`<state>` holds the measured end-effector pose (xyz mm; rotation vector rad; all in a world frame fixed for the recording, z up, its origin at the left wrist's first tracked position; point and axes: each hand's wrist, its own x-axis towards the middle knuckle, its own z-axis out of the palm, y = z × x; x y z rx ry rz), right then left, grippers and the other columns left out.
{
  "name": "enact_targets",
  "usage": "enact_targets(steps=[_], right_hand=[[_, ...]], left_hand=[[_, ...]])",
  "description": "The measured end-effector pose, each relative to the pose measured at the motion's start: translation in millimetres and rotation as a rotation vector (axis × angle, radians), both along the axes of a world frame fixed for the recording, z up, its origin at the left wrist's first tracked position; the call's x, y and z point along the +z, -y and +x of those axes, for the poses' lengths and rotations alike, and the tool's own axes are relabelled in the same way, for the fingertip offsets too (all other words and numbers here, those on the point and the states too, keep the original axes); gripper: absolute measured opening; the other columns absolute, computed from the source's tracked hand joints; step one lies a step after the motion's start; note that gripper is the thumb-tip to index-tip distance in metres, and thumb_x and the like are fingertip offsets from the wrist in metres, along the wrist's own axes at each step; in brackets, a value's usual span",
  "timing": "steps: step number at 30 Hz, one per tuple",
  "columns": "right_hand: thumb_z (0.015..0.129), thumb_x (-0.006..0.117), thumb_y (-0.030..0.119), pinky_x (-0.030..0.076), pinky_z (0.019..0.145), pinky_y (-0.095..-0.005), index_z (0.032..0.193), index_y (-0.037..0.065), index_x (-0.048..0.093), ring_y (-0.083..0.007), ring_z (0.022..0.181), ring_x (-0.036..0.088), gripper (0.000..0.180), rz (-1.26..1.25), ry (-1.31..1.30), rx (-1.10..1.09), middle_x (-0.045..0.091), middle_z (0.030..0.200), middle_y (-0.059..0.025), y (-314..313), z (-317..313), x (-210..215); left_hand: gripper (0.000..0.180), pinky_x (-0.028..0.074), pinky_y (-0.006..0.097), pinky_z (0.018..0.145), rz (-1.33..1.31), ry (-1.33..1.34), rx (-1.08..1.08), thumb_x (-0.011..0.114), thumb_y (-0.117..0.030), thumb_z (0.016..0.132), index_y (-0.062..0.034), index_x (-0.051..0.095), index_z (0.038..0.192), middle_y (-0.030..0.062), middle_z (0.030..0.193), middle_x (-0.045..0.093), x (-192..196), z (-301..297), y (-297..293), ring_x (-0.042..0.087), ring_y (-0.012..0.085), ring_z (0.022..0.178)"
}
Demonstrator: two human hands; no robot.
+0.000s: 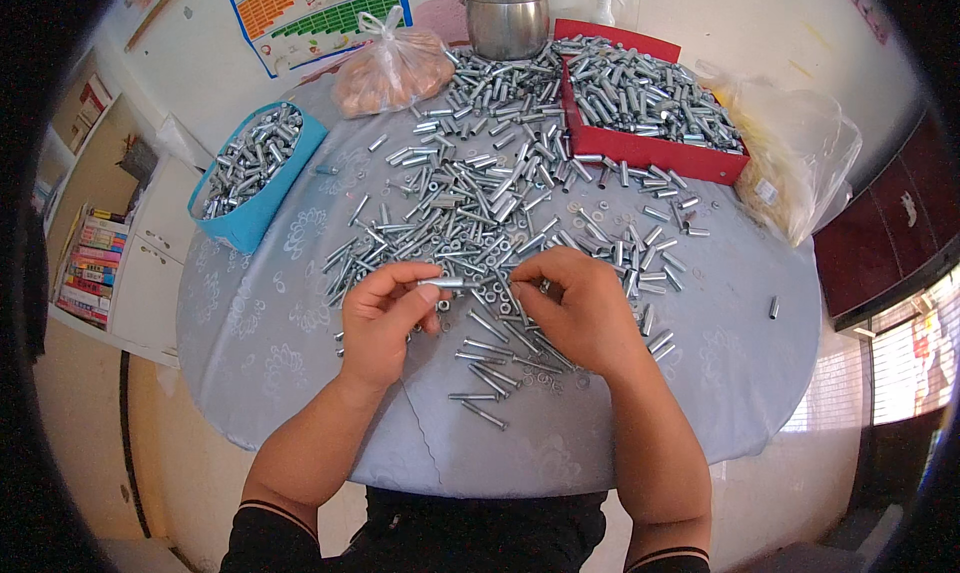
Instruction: The person repeatedly picks up metal bolts and washers from a table, threads the washers onto the bolts by hand, and places the assembled units back onto the table. The process is continuous and repetitive throughout the clip.
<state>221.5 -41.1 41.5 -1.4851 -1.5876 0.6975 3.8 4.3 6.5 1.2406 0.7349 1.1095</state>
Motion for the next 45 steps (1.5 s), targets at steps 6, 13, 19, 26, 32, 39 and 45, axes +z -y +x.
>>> enact_targets(steps=[6,13,19,26,32,39,45], right_hand=[[0.079,0.067,0.008,0.048,0.062,-0.0313,0.09,0.001,0.069,-0.0216,0.067,0.062,0.013,-0.049,0.073,-0.013,0.066,0.08,-0.0122,16,7,8],[0.077,0.067,0.014,0.05,0.067,-0.0383,0.085,0.004,0.069,-0.0308,0.074,0.064,0.013,-0.263,0.356,-0.077,0.066,0.081,-0.0139,75,32,5],[0.076,0.071,0.016,0.05,0.073,-0.0399,0.092,0.004,0.068,-0.0317,0.083,0.063,0.02,-0.134,0.367,-0.263,0.064,0.09,-0.0126,103,24,-16],[0.078,0.067,0.011,0.05,0.075,-0.0402,0.093,0.005,0.069,-0.0331,0.086,0.061,0.017,-0.075,0.347,-0.169,0.063,0.089,-0.0132,96,22,-27],[0.076,0.068,0.007,0.05,0.076,-0.0399,0.093,0.004,0.068,-0.0337,0.086,0.061,0.017,-0.056,0.269,-0.184,0.063,0.088,-0.0147,94,19,-30],[0.076,0.07,0.009,0.05,0.077,-0.0394,0.1,0.002,0.068,-0.0344,0.085,0.061,0.025,-0.117,0.305,-0.17,0.061,0.092,-0.0157,94,23,-20],[0.077,0.07,0.012,0.05,0.076,-0.0403,0.101,0.005,0.068,-0.0333,0.086,0.061,0.025,-0.103,0.429,-0.222,0.061,0.096,-0.0134,100,19,-19]], left_hand=[[0.021,0.05,0.021,0.06,-0.014,-0.073,-0.201,0.064,-0.002,0.088,0.001,0.065,0.109,0.0085,0.088,0.07,0,6,12,0.06,0.008,0.066],[0.021,0.05,0.021,0.06,-0.014,-0.069,-0.226,0.064,-0.003,0.088,0.0014,0.065,0.109,0.009,0.088,0.07,7,8,24,0.06,0.0081,0.064],[0.021,0.049,0.022,0.059,-0.04,-0.144,-0.208,0.063,-0.004,0.089,0.0015,0.065,0.109,0.0092,0.088,0.07,14,10,35,0.06,0.0086,0.063],[0.021,0.05,0.022,0.059,-0.014,-0.138,-0.197,0.062,-0.004,0.089,0.0017,0.064,0.109,0.0095,0.089,0.069,19,14,39,0.06,0.0087,0.064],[0.021,0.049,0.021,0.059,-0.009,-0.105,-0.21,0.062,-0.004,0.089,0.0013,0.064,0.11,0.0082,0.089,0.069,17,24,32,0.06,0.0076,0.065],[0.022,0.049,0.021,0.059,-0.013,-0.067,-0.213,0.063,-0.004,0.089,0.0013,0.064,0.11,0.008,0.088,0.068,-1,26,26,0.059,0.007,0.066],[0.022,0.048,0.02,0.06,0.016,-0.084,-0.222,0.064,-0.003,0.089,0.0016,0.065,0.11,0.0061,0.087,0.068,-5,22,28,0.059,0.0059,0.067]])
